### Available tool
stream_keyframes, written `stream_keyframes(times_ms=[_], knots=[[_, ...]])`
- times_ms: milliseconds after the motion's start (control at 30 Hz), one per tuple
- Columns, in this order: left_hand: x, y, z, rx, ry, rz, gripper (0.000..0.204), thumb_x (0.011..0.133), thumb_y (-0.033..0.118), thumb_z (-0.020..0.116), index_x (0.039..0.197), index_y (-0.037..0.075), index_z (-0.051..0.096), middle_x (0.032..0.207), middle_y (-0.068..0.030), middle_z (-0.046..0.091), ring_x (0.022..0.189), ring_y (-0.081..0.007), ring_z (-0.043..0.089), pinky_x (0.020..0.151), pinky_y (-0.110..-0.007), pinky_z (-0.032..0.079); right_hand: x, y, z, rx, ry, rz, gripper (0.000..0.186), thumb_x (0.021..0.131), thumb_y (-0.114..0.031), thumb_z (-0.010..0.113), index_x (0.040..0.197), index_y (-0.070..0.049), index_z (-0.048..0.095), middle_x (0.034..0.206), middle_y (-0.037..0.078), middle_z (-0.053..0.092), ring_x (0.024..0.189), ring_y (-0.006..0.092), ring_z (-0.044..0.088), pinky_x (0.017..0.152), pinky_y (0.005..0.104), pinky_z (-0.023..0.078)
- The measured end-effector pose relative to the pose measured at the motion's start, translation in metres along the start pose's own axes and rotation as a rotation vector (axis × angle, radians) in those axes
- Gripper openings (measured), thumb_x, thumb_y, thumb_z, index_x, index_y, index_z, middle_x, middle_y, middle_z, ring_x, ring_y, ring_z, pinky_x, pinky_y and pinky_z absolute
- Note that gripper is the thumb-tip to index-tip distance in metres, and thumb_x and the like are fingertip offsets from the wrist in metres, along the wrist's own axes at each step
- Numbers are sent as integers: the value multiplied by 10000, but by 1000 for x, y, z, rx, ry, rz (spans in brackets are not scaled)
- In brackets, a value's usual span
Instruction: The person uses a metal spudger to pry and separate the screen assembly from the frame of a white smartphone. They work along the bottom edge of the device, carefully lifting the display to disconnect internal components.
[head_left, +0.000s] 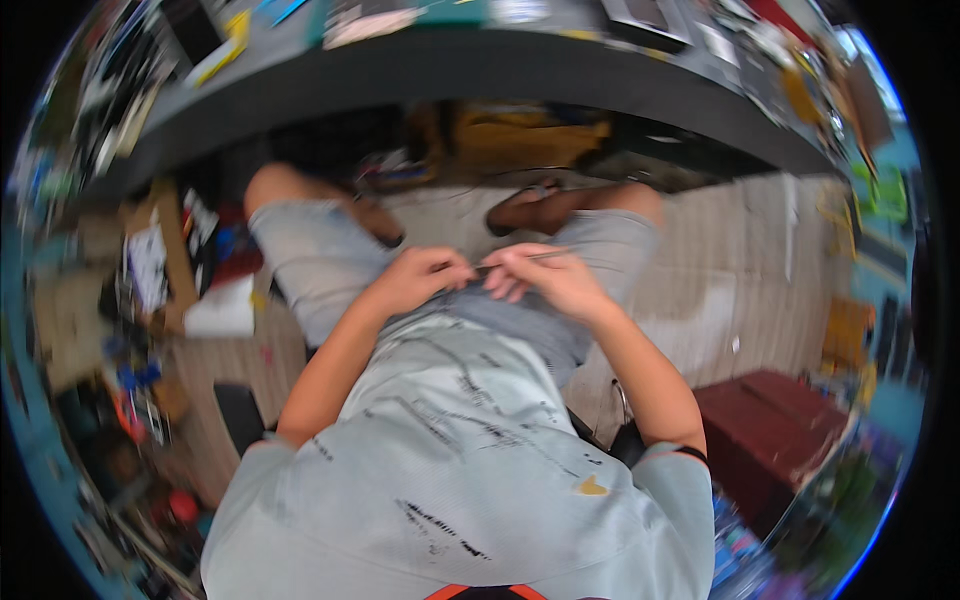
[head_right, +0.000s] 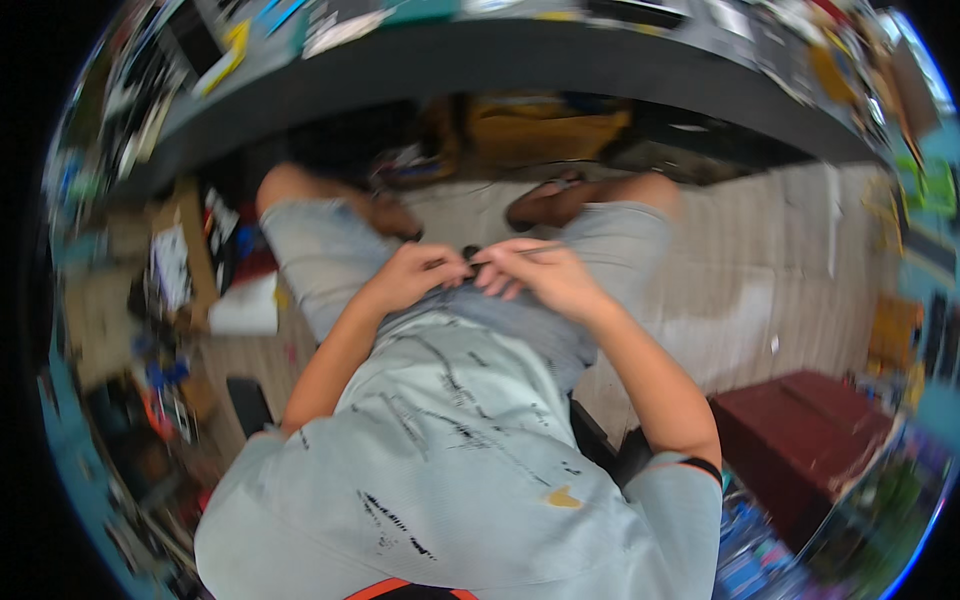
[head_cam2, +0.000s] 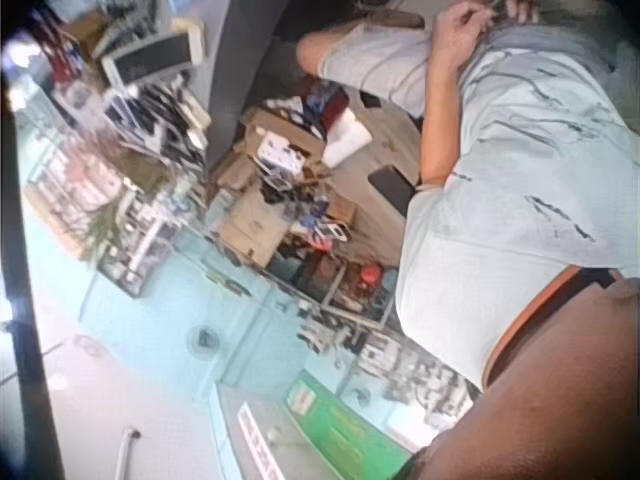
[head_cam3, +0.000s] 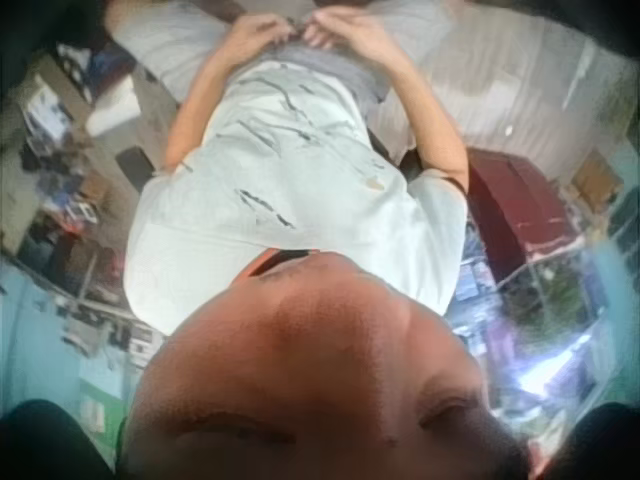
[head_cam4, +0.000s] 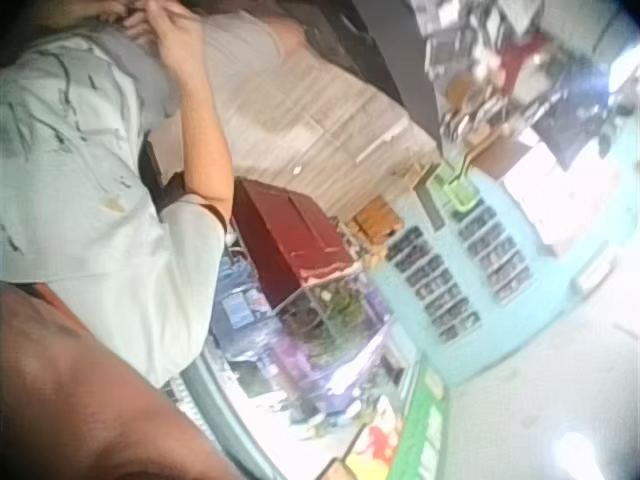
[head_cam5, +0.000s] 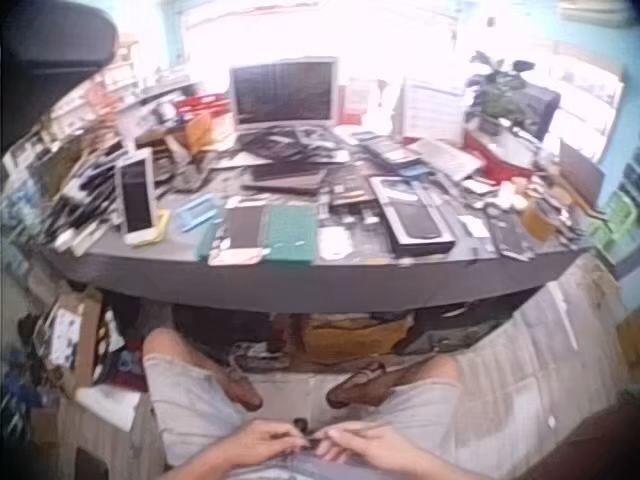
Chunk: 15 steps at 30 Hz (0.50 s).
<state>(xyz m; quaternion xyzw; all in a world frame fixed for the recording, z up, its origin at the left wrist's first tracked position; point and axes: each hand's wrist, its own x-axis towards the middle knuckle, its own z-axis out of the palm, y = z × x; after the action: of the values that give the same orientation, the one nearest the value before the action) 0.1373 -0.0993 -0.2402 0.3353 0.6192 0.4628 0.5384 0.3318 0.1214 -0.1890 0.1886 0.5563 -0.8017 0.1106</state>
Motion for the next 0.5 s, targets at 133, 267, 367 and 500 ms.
stream_keyframes(times_ms=[133, 267, 367, 500], knots=[[-9, -11, -7, 68, 23, 92, 186, 1098, 139, 683, 1107, 5, 812, 948, -59, 794, 884, -134, 729, 799, -307, 564, 4, -5, 6, -41, 31, 67, 407, 1209, -289, 598, 1404, 36, 747, 1176, 136, 819, 1056, 216, 790, 901, 333, 619], [-18, -24, -17, 139, 51, 121, 201, 1080, 116, 645, 1145, 18, 808, 960, -57, 794, 908, -141, 743, 812, -313, 568, 18, -7, 10, -73, 43, 112, 410, 1210, -285, 593, 1399, 43, 751, 1179, 145, 817, 1056, 223, 788, 908, 340, 619], [-21, -31, -19, 143, 154, 121, 186, 1091, 147, 694, 1168, 18, 803, 960, -55, 792, 916, -127, 737, 825, -313, 570, 29, -9, 9, -113, 36, 112, 416, 1210, -280, 589, 1395, 57, 748, 1176, 155, 818, 1052, 230, 788, 910, 346, 619], [-23, -33, -17, -101, 229, 176, 247, 1081, 231, 805, 1223, 29, 797, 986, -38, 808, 924, -102, 726, 864, -312, 584, 39, -11, 11, -140, -3, 126, 419, 1208, -261, 583, 1394, 82, 737, 1162, 175, 819, 1051, 250, 788, 907, 357, 621]])
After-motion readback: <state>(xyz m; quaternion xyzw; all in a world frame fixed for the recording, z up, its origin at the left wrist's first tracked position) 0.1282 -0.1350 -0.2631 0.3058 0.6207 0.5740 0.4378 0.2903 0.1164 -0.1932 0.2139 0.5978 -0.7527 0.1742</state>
